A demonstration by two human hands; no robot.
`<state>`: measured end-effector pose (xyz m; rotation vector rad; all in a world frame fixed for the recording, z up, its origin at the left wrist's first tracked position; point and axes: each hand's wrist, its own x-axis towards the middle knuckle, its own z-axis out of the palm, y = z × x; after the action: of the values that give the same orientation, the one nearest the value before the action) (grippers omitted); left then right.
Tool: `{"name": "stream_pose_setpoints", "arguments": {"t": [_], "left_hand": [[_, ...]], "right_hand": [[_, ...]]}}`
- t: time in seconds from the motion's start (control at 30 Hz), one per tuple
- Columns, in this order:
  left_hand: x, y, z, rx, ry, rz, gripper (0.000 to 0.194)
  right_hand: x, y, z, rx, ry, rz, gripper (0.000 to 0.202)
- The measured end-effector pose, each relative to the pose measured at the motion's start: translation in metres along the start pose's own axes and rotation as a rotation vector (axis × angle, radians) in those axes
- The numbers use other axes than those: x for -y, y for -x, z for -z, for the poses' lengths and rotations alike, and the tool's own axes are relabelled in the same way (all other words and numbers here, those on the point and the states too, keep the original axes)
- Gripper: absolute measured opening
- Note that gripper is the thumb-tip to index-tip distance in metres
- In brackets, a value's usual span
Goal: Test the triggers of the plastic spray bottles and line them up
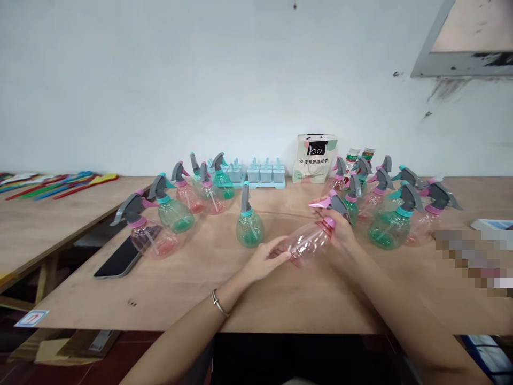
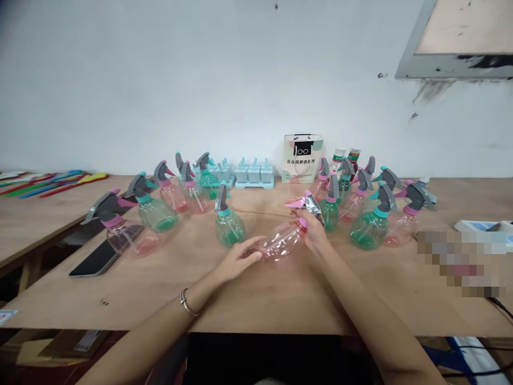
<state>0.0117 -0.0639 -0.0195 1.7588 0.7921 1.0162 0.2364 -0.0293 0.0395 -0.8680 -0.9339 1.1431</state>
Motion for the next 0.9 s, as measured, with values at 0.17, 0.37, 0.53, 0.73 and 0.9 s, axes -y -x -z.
{"name": "stream_pose_setpoints", "arguments": {"t": [0.17, 0.37, 0.53, 0.73, 0.9], "left_hand": [[-0.009, 0.007, 0.022, -0.231, -0.396, -0.347, 0.026], [-0.014, 0.004, 0.044, -0.565, -0.633, -0.509, 0.025], [-0.013, 0.004, 0.054, -0.733, -0.676, -0.567, 0.024], [-0.011, 0.003, 0.066, -0.919, -0.681, -0.596, 0.023], [-0.006, 0.001, 0.069, -0.913, -0.686, -0.630, 0.018]], "right_hand": [[0.021, 0.013, 0.045, -0.153, 0.124, 0.269, 0.024], [0.037, 0.006, 0.104, -0.390, 0.424, 0.408, 0.029], [0.044, -0.009, 0.105, -0.493, 0.618, 0.414, 0.025], [0.046, -0.019, 0.097, -0.415, 0.494, 0.570, 0.039], [0.033, -0.027, 0.116, -0.421, 0.432, 0.876, 0.070]]}}
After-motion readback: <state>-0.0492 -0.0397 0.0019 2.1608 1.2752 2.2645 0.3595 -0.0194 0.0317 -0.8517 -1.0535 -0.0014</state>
